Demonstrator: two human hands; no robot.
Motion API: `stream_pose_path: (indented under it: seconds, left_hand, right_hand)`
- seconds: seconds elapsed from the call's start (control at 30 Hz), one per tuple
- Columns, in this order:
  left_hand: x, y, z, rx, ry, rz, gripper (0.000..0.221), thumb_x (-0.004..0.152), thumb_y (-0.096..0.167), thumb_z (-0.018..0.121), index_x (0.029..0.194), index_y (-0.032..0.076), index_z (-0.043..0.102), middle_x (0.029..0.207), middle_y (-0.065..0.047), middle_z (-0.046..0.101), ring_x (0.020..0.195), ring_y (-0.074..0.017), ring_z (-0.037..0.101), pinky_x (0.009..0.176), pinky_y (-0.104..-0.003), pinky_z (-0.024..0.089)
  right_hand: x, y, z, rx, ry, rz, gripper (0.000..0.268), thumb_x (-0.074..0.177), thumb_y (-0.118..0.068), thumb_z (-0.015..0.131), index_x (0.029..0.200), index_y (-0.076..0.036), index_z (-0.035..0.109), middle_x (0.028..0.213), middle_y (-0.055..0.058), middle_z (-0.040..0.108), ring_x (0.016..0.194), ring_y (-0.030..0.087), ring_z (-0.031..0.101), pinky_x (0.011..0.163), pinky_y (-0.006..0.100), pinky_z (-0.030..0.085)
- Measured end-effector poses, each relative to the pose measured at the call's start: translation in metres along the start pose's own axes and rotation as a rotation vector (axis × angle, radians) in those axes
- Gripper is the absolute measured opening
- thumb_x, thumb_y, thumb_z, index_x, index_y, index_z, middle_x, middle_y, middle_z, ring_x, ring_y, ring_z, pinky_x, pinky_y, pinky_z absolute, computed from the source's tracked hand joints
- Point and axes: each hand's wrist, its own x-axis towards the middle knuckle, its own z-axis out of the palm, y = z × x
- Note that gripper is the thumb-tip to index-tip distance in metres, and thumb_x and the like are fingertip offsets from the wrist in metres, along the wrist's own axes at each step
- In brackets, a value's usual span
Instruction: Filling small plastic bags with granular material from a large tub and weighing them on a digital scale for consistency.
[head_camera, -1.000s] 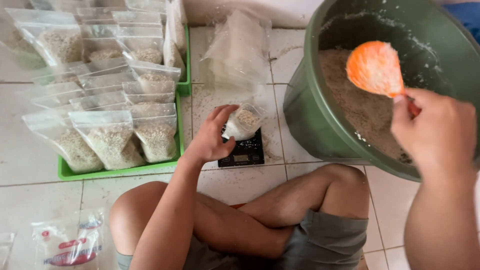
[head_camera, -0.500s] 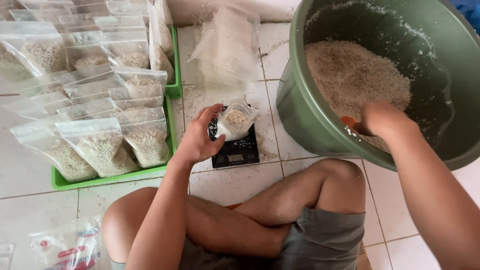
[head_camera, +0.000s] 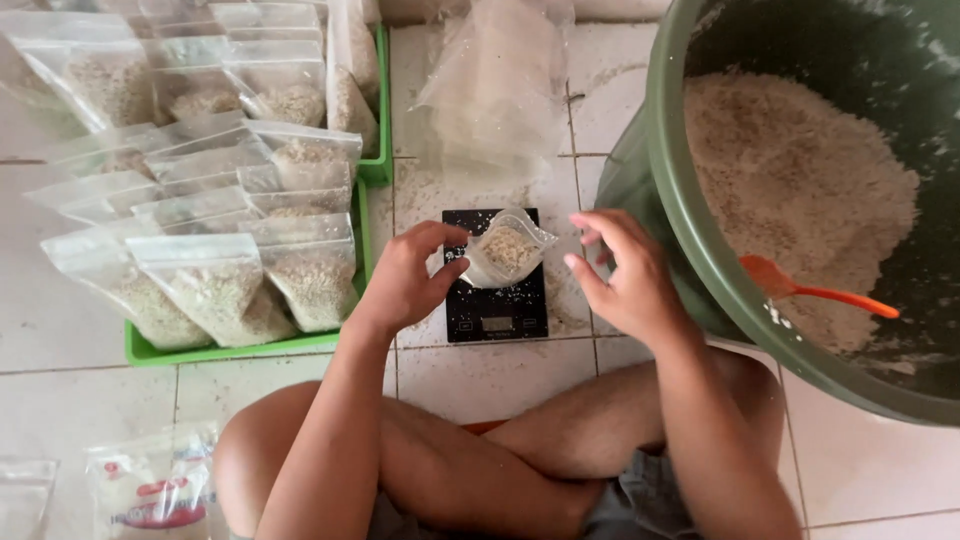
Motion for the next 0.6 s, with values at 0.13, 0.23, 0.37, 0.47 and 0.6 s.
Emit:
stream_pose_path:
  seconds: [0.13, 0.23, 0.37, 0.47, 0.6]
  left_hand:
    - [0.005, 0.008, -0.001, -0.013, -0.016, 0.008, 0.023, 0.083, 0.009, 0.074, 0.106, 0.011, 0.072, 0.099, -0.004, 0.072, 0.096, -0.0258, 0.072, 0.085, -0.036, 0.056]
    - [0.010, 0.010, 0.000, -0.029, -0.017, 0.043, 0.017, 0.085, 0.007, 0.072, 0.102, 0.007, 0.071, 0.098, -0.008, 0.071, 0.096, -0.0309, 0.071, 0.084, -0.039, 0.056]
    - [0.010, 0.004, 0.003, -0.003, 0.002, 0.055, 0.013, 0.085, 0.007, 0.073, 0.097, 0.009, 0.073, 0.094, -0.006, 0.072, 0.093, -0.0280, 0.072, 0.083, -0.037, 0.057]
    - [0.008, 0.001, 0.003, 0.011, 0.021, 0.054, 0.012, 0.082, 0.005, 0.075, 0.093, 0.010, 0.075, 0.091, -0.005, 0.072, 0.091, -0.0272, 0.072, 0.081, -0.037, 0.057]
    - [0.006, -0.007, 0.002, 0.138, 0.146, 0.078, 0.014, 0.076, 0.006, 0.079, 0.080, 0.019, 0.075, 0.082, 0.002, 0.073, 0.082, -0.0237, 0.072, 0.077, -0.034, 0.056]
  right_hand:
    - [-0.007, 0.048, 0.028, 0.214, -0.014, 0.094, 0.035, 0.083, 0.005, 0.070, 0.117, -0.001, 0.065, 0.113, 0.015, 0.061, 0.086, 0.025, 0.063, 0.065, 0.032, 0.057]
    - [-0.011, 0.064, 0.043, 0.303, -0.052, 0.028, 0.026, 0.083, 0.003, 0.072, 0.109, 0.001, 0.067, 0.106, 0.017, 0.065, 0.083, 0.028, 0.065, 0.062, 0.036, 0.056]
    - [-0.008, 0.053, 0.054, 0.300, 0.025, -0.038, 0.019, 0.083, -0.004, 0.076, 0.101, 0.000, 0.070, 0.101, 0.014, 0.068, 0.079, 0.025, 0.068, 0.060, 0.031, 0.055]
    - [-0.008, 0.054, 0.056, 0.286, 0.051, -0.050, 0.011, 0.083, -0.005, 0.078, 0.093, -0.002, 0.073, 0.094, 0.012, 0.071, 0.075, 0.023, 0.069, 0.060, 0.029, 0.055]
    - [-0.017, 0.084, 0.055, 0.294, 0.062, -0.021, 0.002, 0.085, -0.001, 0.074, 0.084, -0.003, 0.073, 0.082, 0.012, 0.071, 0.065, 0.024, 0.064, 0.059, 0.032, 0.051]
